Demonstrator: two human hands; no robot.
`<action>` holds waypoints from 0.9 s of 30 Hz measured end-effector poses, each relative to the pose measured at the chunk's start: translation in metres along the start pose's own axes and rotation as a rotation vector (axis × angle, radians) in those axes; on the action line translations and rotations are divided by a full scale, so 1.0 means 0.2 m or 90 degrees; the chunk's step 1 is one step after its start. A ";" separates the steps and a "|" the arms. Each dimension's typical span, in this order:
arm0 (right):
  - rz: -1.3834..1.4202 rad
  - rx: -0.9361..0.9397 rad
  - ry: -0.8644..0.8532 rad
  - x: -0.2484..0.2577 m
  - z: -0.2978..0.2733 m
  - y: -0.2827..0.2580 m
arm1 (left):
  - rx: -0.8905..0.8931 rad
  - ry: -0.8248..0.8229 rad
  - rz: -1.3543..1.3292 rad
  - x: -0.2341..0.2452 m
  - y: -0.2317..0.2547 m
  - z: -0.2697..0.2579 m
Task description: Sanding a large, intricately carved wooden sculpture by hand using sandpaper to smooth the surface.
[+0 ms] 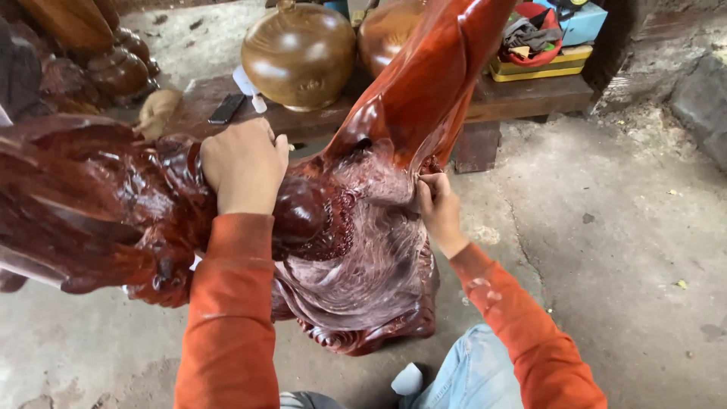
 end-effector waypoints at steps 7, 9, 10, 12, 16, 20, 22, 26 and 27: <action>-0.170 -0.003 -0.047 -0.11 0.20 -0.01 | 0.007 -0.003 -0.012 0.00 0.00 -0.01; -0.198 -0.028 -0.022 -0.12 0.24 0.02 | 0.000 -0.002 -0.016 0.00 0.00 -0.01; -0.201 -0.030 -0.024 -0.11 0.21 0.01 | -0.001 -0.005 -0.018 0.00 -0.01 -0.01; -0.178 -0.075 -0.055 -0.11 0.14 0.02 | -0.002 0.001 -0.014 0.01 -0.01 -0.02; -0.141 -0.067 -0.106 -0.05 0.11 -0.03 | -0.004 -0.030 -0.005 0.02 0.01 -0.01; -0.210 -0.027 -0.150 -0.11 0.27 0.07 | -0.007 -0.022 -0.006 -0.01 0.00 -0.01; -0.219 -0.015 -0.144 -0.12 0.28 0.16 | 0.001 -0.017 -0.022 -0.02 -0.01 -0.02; -0.156 -0.011 -0.186 -0.09 0.19 0.19 | 0.023 0.000 -0.023 0.01 -0.02 -0.02; -0.149 -0.018 -0.202 -0.05 0.16 0.17 | 0.011 -0.011 -0.027 0.01 0.00 -0.02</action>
Point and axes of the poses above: each hand's wrist, its own z-axis towards the middle knuckle, its own x-axis out of the back of the hand, y = z × x, the point moved 7 cm from there along z, towards the middle knuckle, and after that the axes turned 10 degrees about z, right-handed, at the moved point
